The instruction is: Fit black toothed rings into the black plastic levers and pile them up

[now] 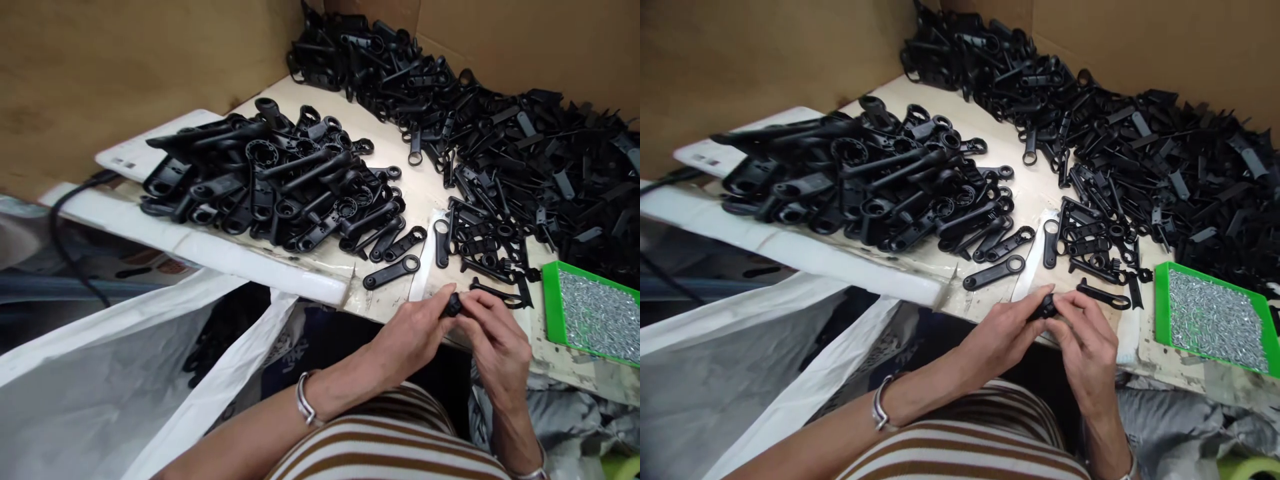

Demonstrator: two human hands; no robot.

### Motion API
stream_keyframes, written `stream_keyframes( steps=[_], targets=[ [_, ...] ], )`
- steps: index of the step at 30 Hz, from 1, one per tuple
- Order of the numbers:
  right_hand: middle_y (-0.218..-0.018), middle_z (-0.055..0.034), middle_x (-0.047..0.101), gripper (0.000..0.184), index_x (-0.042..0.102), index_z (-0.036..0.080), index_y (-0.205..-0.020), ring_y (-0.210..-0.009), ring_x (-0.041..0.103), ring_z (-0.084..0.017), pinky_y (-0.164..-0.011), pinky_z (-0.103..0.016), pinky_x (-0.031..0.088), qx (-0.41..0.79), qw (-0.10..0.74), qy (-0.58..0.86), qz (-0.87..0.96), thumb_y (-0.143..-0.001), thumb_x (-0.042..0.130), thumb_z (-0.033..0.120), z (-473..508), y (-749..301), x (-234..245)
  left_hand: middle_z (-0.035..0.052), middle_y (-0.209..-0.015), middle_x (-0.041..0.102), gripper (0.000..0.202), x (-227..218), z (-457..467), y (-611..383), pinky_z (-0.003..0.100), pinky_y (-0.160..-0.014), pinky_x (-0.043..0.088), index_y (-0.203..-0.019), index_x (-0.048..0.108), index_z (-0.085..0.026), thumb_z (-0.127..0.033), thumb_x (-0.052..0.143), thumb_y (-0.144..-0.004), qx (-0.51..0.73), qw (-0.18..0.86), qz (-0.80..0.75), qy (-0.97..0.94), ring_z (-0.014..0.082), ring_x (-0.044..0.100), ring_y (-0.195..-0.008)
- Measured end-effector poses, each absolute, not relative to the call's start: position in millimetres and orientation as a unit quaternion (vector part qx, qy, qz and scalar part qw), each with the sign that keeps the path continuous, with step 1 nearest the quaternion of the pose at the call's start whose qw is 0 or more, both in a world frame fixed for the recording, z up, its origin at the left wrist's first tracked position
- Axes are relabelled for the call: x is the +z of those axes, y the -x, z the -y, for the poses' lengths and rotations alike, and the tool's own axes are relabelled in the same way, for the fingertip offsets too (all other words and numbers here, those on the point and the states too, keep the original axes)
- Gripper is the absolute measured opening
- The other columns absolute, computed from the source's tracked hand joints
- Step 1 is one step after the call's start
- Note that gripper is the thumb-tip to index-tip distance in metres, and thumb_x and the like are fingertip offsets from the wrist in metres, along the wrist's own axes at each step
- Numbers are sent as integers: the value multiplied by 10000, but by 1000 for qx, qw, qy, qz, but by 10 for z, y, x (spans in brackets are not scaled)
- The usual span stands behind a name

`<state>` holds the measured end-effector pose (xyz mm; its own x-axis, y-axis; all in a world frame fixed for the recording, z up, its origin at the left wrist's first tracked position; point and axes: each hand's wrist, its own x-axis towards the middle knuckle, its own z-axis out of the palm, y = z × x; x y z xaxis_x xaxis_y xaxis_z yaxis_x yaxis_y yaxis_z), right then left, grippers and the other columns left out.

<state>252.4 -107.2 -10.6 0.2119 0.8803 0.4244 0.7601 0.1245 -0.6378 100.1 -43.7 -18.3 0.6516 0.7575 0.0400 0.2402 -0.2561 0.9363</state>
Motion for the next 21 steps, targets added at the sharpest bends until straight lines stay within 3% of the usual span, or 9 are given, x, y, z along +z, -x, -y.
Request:
stream_keyframes(
  steps=[5,9,11,14,17,19,21],
  targets=[
    [-1085,-77,746,288,720,228,-1144,-878,724,-193,-759,-304,609,200,398,660,605,-909,595,337,1078,-2557,-94,37,-706,685,433,-141,429,-873,243,-585,474,-1348,521,-138,-316,449,-960,263,522,-315,-748,171,643,-590],
    [-784,-30,763,312,762,205,-1028,-662,702,-171,-597,-263,585,256,372,664,597,-957,496,353,994,-2431,-137,-21,-529,591,443,-165,460,-819,233,-534,447,-1371,511,-115,-279,411,-972,277,513,-319,-747,139,561,-467],
    [-701,-1,733,317,763,207,-998,-596,671,-152,-553,-244,558,258,366,658,605,-967,479,344,913,-2376,-121,-12,-546,616,435,-158,442,-782,235,-545,455,-1368,524,-136,-268,432,-964,284,480,-339,-758,141,577,-480],
    [-792,-3,740,272,740,223,-1020,-695,688,-157,-654,-257,566,218,347,633,657,-968,498,335,738,-2364,-57,67,-767,734,437,-102,363,-675,253,-626,501,-1377,528,-163,-245,441,-956,301,374,-362,-799,173,677,-643],
    [-957,-66,724,236,698,210,-1065,-861,680,-195,-799,-312,547,75,286,650,700,-968,509,314,535,-2384,-26,110,-1066,745,420,-41,215,-548,330,-828,521,-1350,564,-206,-233,474,-940,334,201,-409,-825,242,700,-975],
    [-952,-95,691,200,687,190,-1023,-841,661,-209,-745,-315,533,-3,196,678,708,-960,521,283,420,-2380,-43,119,-1264,671,414,-22,79,-492,454,-1005,445,-1336,576,-212,-236,504,-929,337,117,-438,-825,309,583,-1226],
    [-915,-92,669,163,685,181,-946,-779,647,-197,-658,-293,512,-23,131,702,699,-948,531,234,347,-2369,-69,115,-1431,541,414,-15,-69,-470,591,-1133,261,-1338,570,-219,-216,498,-930,329,83,-458,-821,352,397,-1396]
  ],
)
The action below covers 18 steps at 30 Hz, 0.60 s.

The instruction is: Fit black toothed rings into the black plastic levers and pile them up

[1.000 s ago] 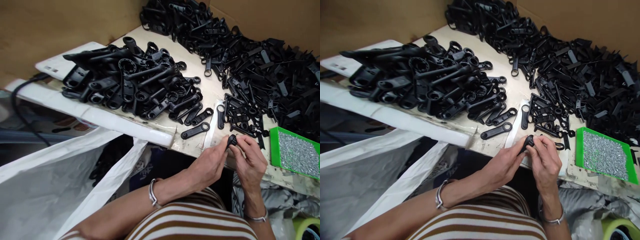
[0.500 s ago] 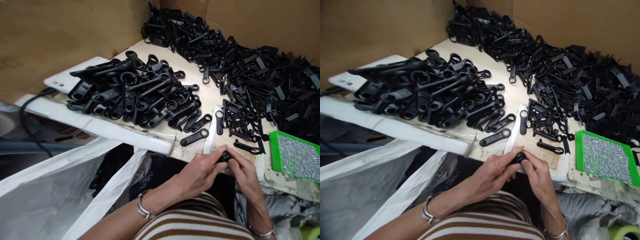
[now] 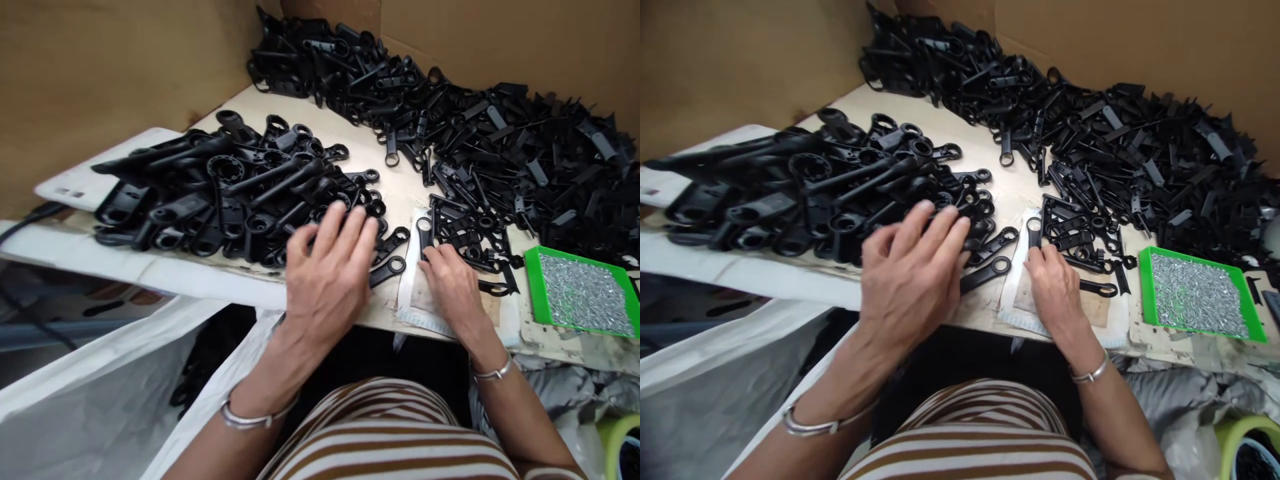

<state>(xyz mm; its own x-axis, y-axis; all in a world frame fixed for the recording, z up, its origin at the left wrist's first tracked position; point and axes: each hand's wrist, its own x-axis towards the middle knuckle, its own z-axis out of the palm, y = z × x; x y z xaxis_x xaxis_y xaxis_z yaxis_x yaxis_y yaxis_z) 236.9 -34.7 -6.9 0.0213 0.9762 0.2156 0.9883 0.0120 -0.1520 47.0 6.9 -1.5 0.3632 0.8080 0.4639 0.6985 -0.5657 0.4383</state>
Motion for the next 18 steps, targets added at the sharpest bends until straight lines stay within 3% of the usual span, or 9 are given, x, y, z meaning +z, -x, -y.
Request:
stream_keyframes(
  steps=[2,4,8,11,14,16,18],
  targets=[
    [-906,-79,671,154,689,179,-898,-786,651,-184,-672,-281,516,11,160,705,691,-934,540,194,327,-2370,-81,69,-1506,456,423,-4,-203,-469,634,-1185,54,-1339,566,-272,-189,497,-930,324,94,-473,-814,342,276,-1461],
    [-898,-58,691,138,698,178,-875,-775,664,-163,-709,-275,540,93,275,686,667,-914,566,187,364,-2391,-69,25,-1499,468,433,20,-294,-472,614,-1194,-65,-1312,582,-333,-173,534,-912,337,125,-477,-802,326,253,-1472],
    [-766,7,694,108,705,183,-873,-523,619,-100,-530,-241,558,244,480,652,535,-878,614,241,564,-2427,-24,48,-1450,524,371,81,-274,-486,636,-1185,-99,-1236,638,-316,-203,595,-885,361,148,-465,-795,345,277,-1461],
    [-816,-10,711,94,716,198,-872,-612,666,-122,-580,-260,593,168,518,646,535,-874,640,255,742,-2363,-24,75,-1425,552,352,87,-80,-595,574,-1220,115,-1243,625,-257,-299,604,-894,406,206,-454,-766,312,376,-1418],
    [-895,-47,734,104,726,196,-920,-826,705,-155,-766,-277,604,45,487,599,635,-889,629,177,861,-2284,-14,109,-1306,639,517,48,132,-828,448,-1048,466,-1331,536,-209,-399,644,-862,421,494,-419,-634,285,595,-1220],
    [-948,-65,745,148,719,178,-972,-907,707,-156,-840,-270,590,42,442,558,701,-907,594,135,895,-2330,26,125,-1158,703,560,12,209,-997,371,-863,557,-1293,543,-162,-425,686,-820,394,666,-379,-508,262,691,-1015],
    [-987,-62,749,171,709,183,-1015,-942,704,-154,-863,-280,584,58,401,553,728,-927,567,149,899,-2511,85,108,-996,735,514,-17,227,-1122,312,-742,556,-1196,583,-129,-393,729,-779,376,751,-355,-411,209,708,-817]
  ],
)
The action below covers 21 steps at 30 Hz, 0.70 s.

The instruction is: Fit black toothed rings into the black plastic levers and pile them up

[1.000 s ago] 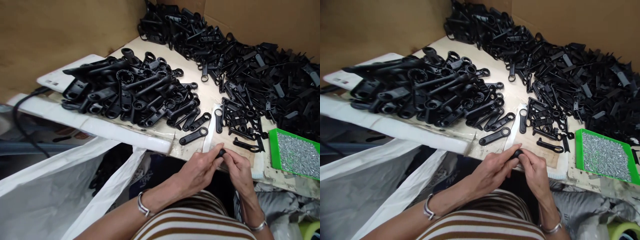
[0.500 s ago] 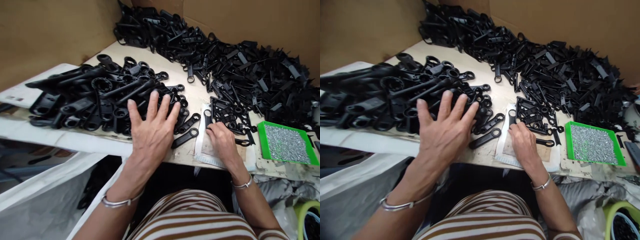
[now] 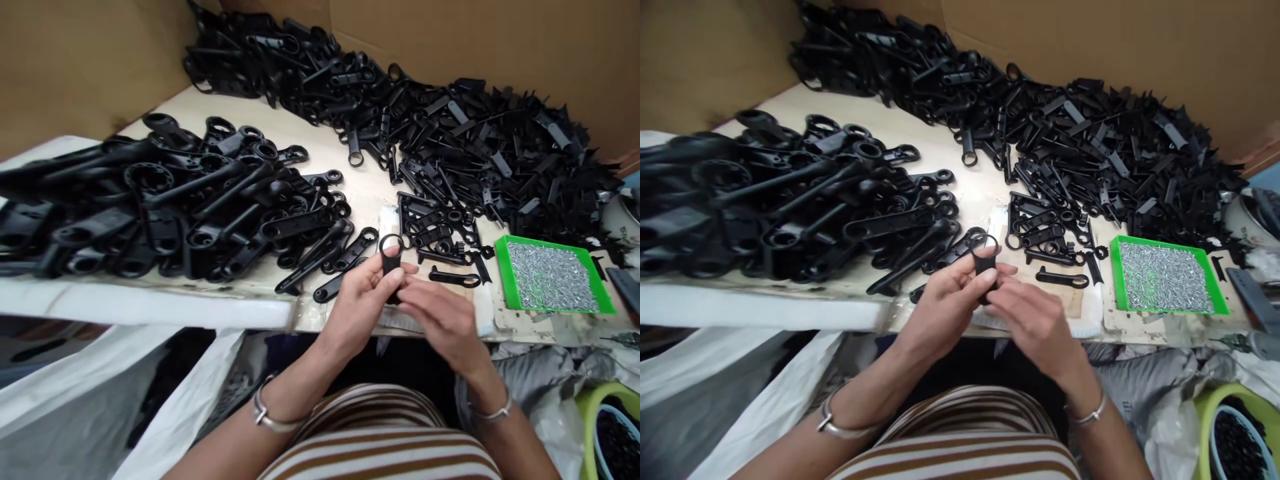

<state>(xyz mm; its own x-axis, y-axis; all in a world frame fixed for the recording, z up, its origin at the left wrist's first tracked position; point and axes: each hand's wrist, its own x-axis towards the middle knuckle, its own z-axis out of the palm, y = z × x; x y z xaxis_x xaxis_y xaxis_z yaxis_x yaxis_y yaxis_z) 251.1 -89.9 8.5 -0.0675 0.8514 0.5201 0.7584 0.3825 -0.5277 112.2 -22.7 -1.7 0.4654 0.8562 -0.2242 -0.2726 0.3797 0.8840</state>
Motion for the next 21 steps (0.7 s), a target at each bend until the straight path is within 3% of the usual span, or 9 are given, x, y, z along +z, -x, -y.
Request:
stream_keyframes(
  steps=[2,5,9,12,15,17,19,21],
  targets=[
    [-982,-49,747,180,707,207,-1036,-925,700,-170,-859,-330,582,21,363,608,706,-942,554,202,877,-2806,138,85,-900,734,485,-38,219,-1184,272,-660,530,-1150,590,-114,-342,753,-754,372,782,-345,-363,163,678,-694],
    [-1073,-123,711,215,698,165,-1085,-1016,660,-263,-899,-453,536,-63,193,722,662,-915,572,205,798,-3283,164,91,-897,722,551,-57,222,-1195,236,-536,464,-1206,560,-106,-300,766,-734,357,805,-330,-339,153,654,-638],
    [-1076,-117,705,276,679,172,-1120,-994,650,-278,-838,-418,524,-26,35,720,693,-853,608,155,662,-3654,139,135,-1031,706,574,-72,263,-1170,220,-478,403,-1259,557,-131,-261,757,-736,328,829,-320,-320,138,637,-613],
    [-1064,-127,716,253,693,164,-1096,-980,658,-283,-841,-423,513,-30,43,722,690,-863,599,192,637,-3706,156,148,-1138,676,467,-79,273,-1143,223,-526,441,-1194,623,-148,-251,739,-753,320,838,-313,-311,163,665,-738],
    [-1012,-116,735,284,685,163,-1143,-882,687,-246,-810,-401,531,-23,148,741,654,-904,560,252,720,-3571,204,127,-1238,634,356,-93,257,-1118,247,-655,507,-1092,687,-161,-206,734,-742,329,841,-316,-291,227,666,-975],
    [-936,-65,742,299,671,202,-1181,-714,682,-181,-694,-329,552,73,217,727,648,-930,536,293,796,-3369,215,103,-1264,623,315,-111,245,-1108,272,-740,523,-1043,712,-174,-177,735,-729,341,841,-320,-274,263,630,-1099],
    [-894,-26,731,280,674,237,-1164,-607,648,-128,-604,-265,544,216,229,671,672,-956,492,282,846,-3121,184,86,-1228,645,304,-133,242,-1102,303,-812,521,-1016,726,-184,-161,742,-714,354,839,-322,-259,287,588,-1176],
    [-990,-49,706,291,693,234,-1095,-726,672,-131,-671,-254,555,253,216,632,700,-973,428,222,862,-2903,118,79,-1192,662,315,-155,248,-1096,342,-876,510,-1010,733,-189,-156,756,-697,363,839,-320,-249,302,556,-1218]
  ],
)
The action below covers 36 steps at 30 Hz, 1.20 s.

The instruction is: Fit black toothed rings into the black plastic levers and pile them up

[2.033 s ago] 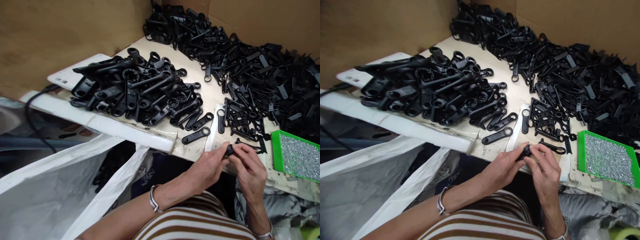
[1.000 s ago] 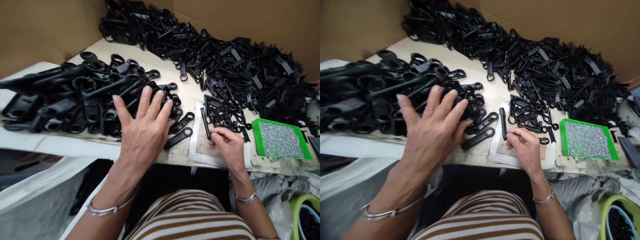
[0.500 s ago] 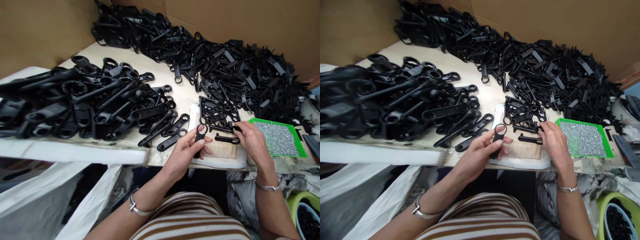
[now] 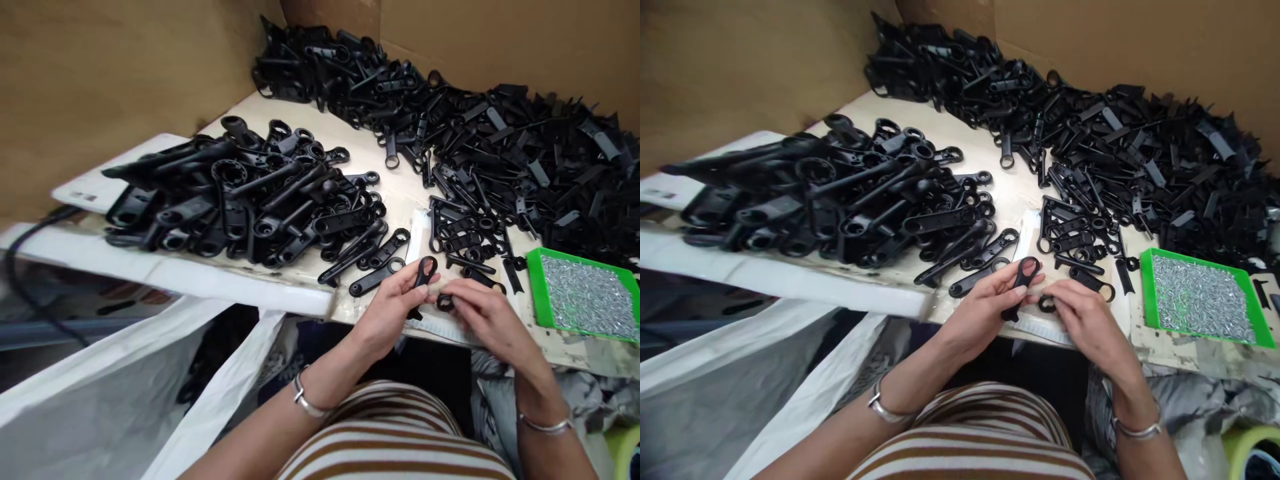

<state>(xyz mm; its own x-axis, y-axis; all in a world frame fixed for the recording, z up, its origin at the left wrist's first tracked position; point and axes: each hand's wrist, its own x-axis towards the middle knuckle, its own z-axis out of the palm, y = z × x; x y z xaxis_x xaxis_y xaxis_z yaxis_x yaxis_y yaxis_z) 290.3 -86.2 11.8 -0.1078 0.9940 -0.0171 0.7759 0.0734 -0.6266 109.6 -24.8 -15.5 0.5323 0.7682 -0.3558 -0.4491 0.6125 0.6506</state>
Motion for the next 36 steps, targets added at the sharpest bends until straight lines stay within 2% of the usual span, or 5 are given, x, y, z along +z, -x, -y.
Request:
stream_keyframes(
  steps=[5,15,23,32,36],
  targets=[
    [-1205,-121,609,326,626,215,-1202,-1021,653,-206,-857,-338,551,124,168,643,737,-995,374,211,886,-2731,-34,89,-1155,675,346,-202,283,-1078,390,-952,481,-1032,731,-180,-163,770,-689,368,840,-313,-247,309,538,-1232],
    [-1103,-91,667,228,630,229,-1138,-991,661,-242,-850,-412,577,89,69,570,814,-968,479,249,872,-2782,6,65,-1162,676,374,-272,270,-1073,412,-1010,446,-1039,732,-202,-151,780,-671,391,838,-301,-232,293,532,-1244],
    [-1048,-64,693,231,690,220,-1119,-868,680,-161,-745,-263,574,61,366,608,702,-894,639,225,733,-2676,23,100,-1229,666,407,-217,251,-1084,381,-1041,403,-1133,699,-162,-154,723,-727,365,845,-268,-286,281,536,-1244],
    [-968,-99,687,225,699,169,-1112,-867,670,-170,-769,-284,572,-15,385,601,700,-909,603,171,646,-2483,-166,53,-1349,613,489,-251,299,-1077,330,-1130,333,-1324,587,-206,-153,610,-838,359,791,-260,-421,222,522,-1276],
    [-969,-103,685,232,709,185,-1115,-876,671,-177,-776,-297,572,8,397,606,690,-928,572,195,713,-2452,-127,52,-1285,648,498,-286,297,-1017,303,-1060,407,-1375,529,-196,-218,581,-881,331,740,-270,-520,203,575,-1194]
  ],
)
